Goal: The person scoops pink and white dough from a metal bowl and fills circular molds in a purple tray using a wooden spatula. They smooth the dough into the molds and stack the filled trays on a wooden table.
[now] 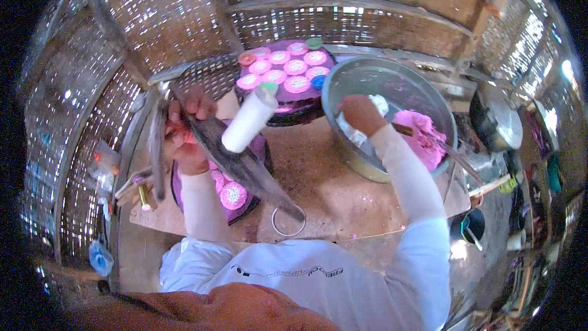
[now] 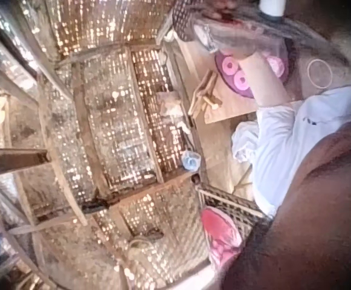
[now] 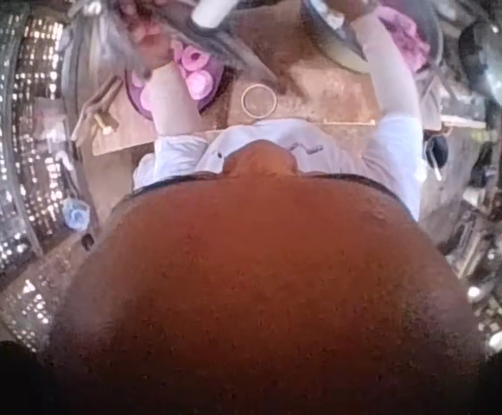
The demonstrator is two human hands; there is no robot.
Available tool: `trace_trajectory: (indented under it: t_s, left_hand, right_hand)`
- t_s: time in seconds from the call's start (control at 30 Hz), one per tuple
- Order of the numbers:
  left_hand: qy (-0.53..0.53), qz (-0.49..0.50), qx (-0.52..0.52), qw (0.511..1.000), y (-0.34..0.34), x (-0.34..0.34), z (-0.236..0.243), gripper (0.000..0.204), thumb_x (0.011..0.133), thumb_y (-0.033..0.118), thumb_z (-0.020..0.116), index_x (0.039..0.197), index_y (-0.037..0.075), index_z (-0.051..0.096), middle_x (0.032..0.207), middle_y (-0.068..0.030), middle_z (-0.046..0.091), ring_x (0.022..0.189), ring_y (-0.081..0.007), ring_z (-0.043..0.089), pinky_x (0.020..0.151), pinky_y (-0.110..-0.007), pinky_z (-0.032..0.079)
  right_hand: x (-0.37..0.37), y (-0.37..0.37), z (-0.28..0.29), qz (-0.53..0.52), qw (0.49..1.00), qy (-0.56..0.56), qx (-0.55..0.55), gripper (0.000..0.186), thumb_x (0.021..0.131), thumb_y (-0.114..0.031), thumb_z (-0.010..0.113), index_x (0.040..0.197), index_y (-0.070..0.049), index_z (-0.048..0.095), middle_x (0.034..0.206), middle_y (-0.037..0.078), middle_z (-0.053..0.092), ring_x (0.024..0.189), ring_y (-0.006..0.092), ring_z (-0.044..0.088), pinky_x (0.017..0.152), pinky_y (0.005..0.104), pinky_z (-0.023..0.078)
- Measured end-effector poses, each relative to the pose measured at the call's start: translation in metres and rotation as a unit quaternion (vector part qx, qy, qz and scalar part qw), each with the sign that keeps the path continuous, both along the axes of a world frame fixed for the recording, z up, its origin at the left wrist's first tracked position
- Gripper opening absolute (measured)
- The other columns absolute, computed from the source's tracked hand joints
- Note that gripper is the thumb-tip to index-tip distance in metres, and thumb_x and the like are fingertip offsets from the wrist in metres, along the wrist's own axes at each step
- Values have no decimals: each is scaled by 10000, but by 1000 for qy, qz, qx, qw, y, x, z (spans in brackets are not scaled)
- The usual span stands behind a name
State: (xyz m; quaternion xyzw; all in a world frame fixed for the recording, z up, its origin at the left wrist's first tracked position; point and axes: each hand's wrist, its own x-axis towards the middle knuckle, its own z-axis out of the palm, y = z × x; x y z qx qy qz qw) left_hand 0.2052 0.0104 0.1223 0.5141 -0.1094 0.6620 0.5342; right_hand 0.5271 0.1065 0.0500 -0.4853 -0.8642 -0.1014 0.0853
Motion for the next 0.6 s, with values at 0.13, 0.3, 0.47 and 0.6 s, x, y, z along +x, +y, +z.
trace_trajectory:
  t_s: [0.13, 0.3, 0.47, 0.6]
  left_hand:
    - [-147, -174, 60, 972, 6, 13, -18, 253, 646, 306, 725, 755, 197, 523, 886, -17, 404, 835, -151, 399, 742, -266, 315]
    - [-139, -49, -165, 975, -6, -15, -33, 209, 709, 239, 690, 835, 169, 539, 867, 2, 449, 734, -123, 424, 681, -258, 343]
    - [276, 347, -265, 856, -24, -133, -89, 307, 743, 191, 675, 998, 64, 562, 973, -98, 596, 891, -212, 561, 809, -311, 442]
    - [499, 562, -22, 659, -79, -111, -75, 415, 648, 198, 745, 995, 48, 575, 929, -94, 614, 878, -221, 584, 812, -340, 445]
  right_hand:
    - [-142, -96, 38, 304, 439, 530, -659, 533, 817, -498, 365, 1167, -104, 444, 1046, 158, 572, 887, 270, 576, 769, 377, 454]
    - [-207, -177, 21, 288, -159, 532, -780, 886, 695, -757, 419, 1333, -153, 309, 890, 133, 507, 638, 196, 467, 524, 320, 404]
    - [-176, -159, 52, 131, 318, 719, -603, 577, 867, -545, 370, 1209, -86, 446, 944, 74, 533, 672, 140, 496, 458, 265, 427]
    - [-195, -149, 43, 95, 545, 661, -506, 565, 876, -300, 487, 1322, -25, 276, 1060, 123, 518, 806, 177, 550, 578, 283, 468]
